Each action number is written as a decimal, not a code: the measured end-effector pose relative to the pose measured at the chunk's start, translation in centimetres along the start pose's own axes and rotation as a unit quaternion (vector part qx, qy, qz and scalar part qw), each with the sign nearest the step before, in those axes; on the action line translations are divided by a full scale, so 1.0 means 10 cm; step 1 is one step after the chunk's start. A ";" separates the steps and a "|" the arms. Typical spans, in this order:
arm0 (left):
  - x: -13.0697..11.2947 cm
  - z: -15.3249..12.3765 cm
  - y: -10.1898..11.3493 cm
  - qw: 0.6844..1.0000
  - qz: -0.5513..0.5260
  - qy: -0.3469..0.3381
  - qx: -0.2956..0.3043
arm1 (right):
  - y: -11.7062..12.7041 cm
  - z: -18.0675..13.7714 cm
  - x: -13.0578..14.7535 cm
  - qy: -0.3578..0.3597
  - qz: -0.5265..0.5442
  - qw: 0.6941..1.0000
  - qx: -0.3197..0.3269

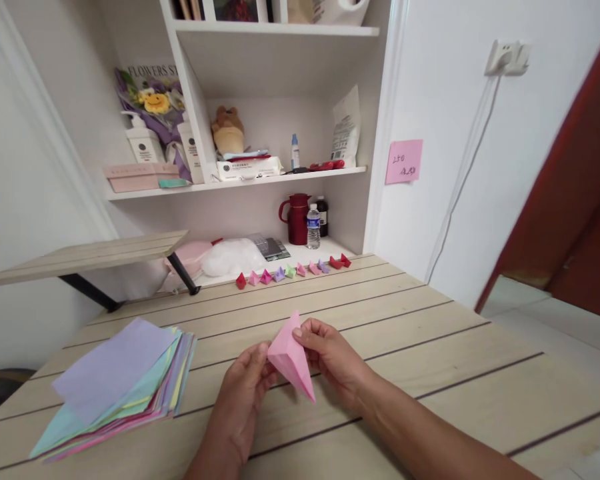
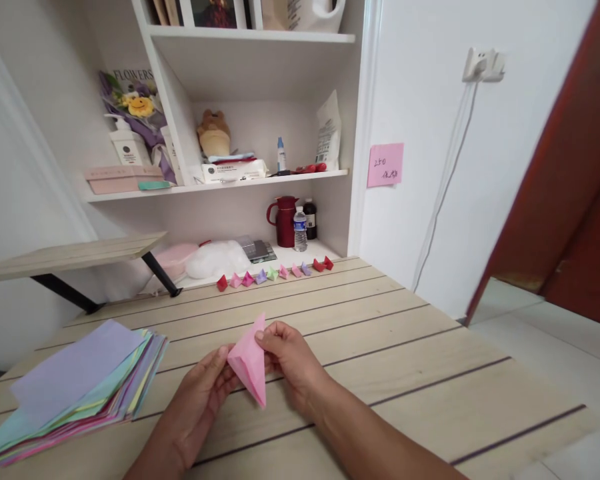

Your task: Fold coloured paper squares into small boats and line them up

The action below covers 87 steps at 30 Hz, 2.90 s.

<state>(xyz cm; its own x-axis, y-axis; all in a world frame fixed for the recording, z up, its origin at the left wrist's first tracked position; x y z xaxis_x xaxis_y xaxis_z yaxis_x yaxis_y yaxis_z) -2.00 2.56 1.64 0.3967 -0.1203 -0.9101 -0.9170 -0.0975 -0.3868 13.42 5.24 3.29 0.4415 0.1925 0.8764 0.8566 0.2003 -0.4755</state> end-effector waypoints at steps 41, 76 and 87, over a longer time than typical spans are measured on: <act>-0.01 -0.05 -0.19 0.977 -0.095 0.005 0.192 | -0.24 -0.20 0.10 0.119 -0.011 0.977 0.176; 0.00 0.03 -0.16 0.990 0.034 -0.056 0.124 | -0.18 -0.10 0.10 0.170 -0.135 0.974 0.066; -0.08 0.02 -0.15 0.974 0.187 -0.105 0.078 | -0.04 -0.06 0.11 0.149 -0.171 0.973 0.052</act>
<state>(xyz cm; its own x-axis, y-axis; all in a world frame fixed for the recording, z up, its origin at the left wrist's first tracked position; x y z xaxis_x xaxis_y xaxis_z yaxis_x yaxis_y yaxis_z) -0.96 3.01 2.92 0.0313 0.0872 -0.9957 -0.9974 0.0670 -0.0254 13.70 4.80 4.50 0.2062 -0.1866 0.9606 0.9425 0.3018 -0.1437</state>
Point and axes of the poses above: each hand's wrist, its own z-axis towards the middle knuckle, its own y-axis out of the back of the hand, x = y × z, the point moved 4 cm from there along z, towards the middle knuckle, and after that the axes turned 1 degree about -y, right-handed, at the moved point
